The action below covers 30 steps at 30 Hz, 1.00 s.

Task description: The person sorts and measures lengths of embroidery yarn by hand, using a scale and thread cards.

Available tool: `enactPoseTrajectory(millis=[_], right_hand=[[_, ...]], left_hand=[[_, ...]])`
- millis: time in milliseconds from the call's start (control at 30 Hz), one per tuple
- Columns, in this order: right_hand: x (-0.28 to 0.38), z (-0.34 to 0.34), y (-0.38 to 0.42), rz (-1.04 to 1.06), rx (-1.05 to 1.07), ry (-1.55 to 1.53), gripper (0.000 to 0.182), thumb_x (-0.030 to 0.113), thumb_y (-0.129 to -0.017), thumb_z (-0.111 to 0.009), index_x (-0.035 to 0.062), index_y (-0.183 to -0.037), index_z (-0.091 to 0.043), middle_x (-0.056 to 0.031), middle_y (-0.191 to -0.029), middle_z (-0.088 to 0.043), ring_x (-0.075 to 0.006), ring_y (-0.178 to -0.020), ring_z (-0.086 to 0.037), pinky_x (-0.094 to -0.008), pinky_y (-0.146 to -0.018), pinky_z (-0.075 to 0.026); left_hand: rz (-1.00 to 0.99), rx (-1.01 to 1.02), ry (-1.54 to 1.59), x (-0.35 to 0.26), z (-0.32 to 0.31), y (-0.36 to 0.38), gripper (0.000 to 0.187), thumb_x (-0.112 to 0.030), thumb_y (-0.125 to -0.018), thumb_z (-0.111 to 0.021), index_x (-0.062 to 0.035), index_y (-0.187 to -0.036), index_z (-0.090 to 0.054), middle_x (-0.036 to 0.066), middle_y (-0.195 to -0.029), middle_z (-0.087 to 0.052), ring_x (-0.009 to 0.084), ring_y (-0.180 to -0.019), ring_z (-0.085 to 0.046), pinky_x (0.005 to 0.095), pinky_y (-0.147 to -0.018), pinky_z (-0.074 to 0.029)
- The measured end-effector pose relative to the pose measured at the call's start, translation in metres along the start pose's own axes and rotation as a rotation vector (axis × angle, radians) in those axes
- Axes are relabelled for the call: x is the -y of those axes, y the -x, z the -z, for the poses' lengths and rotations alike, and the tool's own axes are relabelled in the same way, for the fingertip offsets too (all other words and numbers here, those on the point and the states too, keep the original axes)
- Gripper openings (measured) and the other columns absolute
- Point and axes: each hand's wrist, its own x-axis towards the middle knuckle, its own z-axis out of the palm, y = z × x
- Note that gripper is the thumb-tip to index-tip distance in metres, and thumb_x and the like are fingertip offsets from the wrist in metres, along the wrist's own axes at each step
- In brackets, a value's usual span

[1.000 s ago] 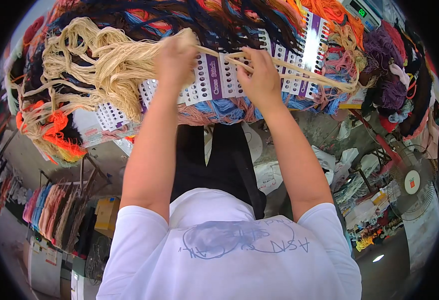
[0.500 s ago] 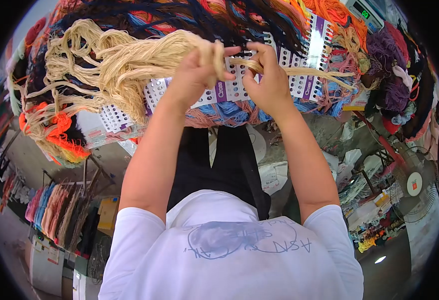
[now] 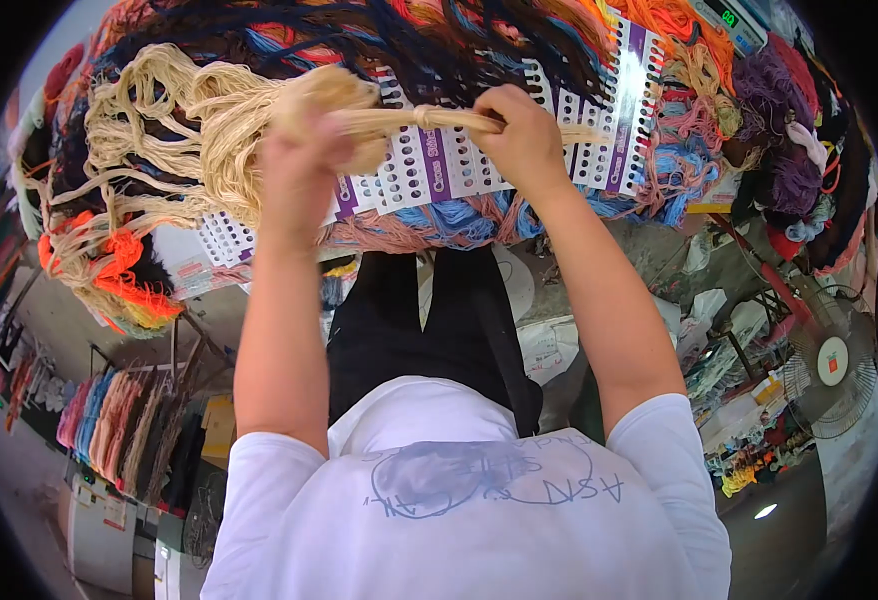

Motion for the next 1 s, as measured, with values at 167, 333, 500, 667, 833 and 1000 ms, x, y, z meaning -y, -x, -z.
enactPoseTrajectory(millis=[167, 333, 500, 667, 833, 1000], right_hand=[[-0.024, -0.003, -0.002, -0.257, 0.106, -0.835, 0.005, 0.003, -0.078, -0.057, 0.0029, -0.081, -0.053, -0.0045, -0.084, -0.063, -0.0086, -0.077, -0.057, -0.0240, -0.069, -0.045], [-0.040, 0.001, -0.008, -0.334, 0.154, -1.123, 0.009, 0.006, -0.079, -0.056, 0.0076, -0.087, -0.051, 0.0036, -0.072, -0.053, -0.0031, -0.064, -0.043, -0.0177, -0.060, -0.035], [-0.034, -0.006, -0.011, -0.155, 0.196, -0.631, 0.018, 0.008, -0.076, -0.058, 0.0057, -0.093, -0.052, 0.0022, -0.071, -0.054, -0.0069, -0.063, -0.048, -0.0203, -0.063, -0.039], [-0.008, -0.019, -0.004, -0.078, 0.075, -0.078, 0.028, 0.018, -0.072, -0.064, 0.0110, -0.097, -0.055, -0.0003, -0.081, -0.064, -0.0218, -0.085, -0.055, -0.0372, -0.074, -0.044], [-0.019, -0.028, -0.004, -0.123, 0.018, -0.268, 0.031, 0.019, -0.073, -0.064, 0.0093, -0.101, -0.055, -0.0031, -0.083, -0.065, -0.0221, -0.081, -0.058, -0.0349, -0.074, -0.045], [-0.010, -0.021, 0.003, -0.187, -0.107, -0.478, 0.013, 0.015, -0.080, -0.061, 0.0049, -0.088, -0.060, -0.0024, -0.074, -0.061, -0.0098, -0.067, -0.056, -0.0239, -0.063, -0.044]], left_hand=[[0.094, -0.294, 0.137, -0.015, 0.082, 0.020, 0.007, -0.006, -0.085, -0.056, -0.0098, -0.086, -0.051, -0.002, -0.072, -0.050, 0.0081, -0.054, -0.043, 0.0234, -0.056, -0.039], [0.158, -0.281, 0.174, 0.015, 0.076, 0.015, 0.012, -0.005, -0.085, -0.058, -0.0096, -0.090, -0.048, 0.000, -0.076, -0.051, 0.0086, -0.055, -0.041, 0.0232, -0.052, -0.037], [0.064, -0.293, 0.296, -0.020, 0.113, 0.003, 0.016, -0.009, -0.087, -0.055, -0.0048, -0.101, -0.049, 0.005, -0.085, -0.055, 0.0064, -0.055, -0.040, 0.0208, -0.050, -0.037], [-0.139, -0.114, 0.507, -0.120, 0.132, 0.007, 0.011, -0.007, -0.088, -0.048, 0.0018, -0.091, -0.053, 0.006, -0.077, -0.053, 0.0084, -0.054, -0.038, 0.0218, -0.057, -0.040], [-0.452, -0.221, -0.036, -0.166, 0.075, 0.003, 0.006, -0.004, -0.089, -0.051, -0.0029, -0.083, -0.050, 0.003, -0.075, -0.054, 0.0090, -0.059, -0.050, 0.0216, -0.058, -0.046], [-0.439, -0.259, -0.334, -0.158, 0.060, 0.023, 0.006, -0.004, -0.087, -0.053, -0.0061, -0.089, -0.048, 0.022, -0.117, -0.055, 0.0097, -0.060, -0.059, 0.0220, -0.057, -0.051]])
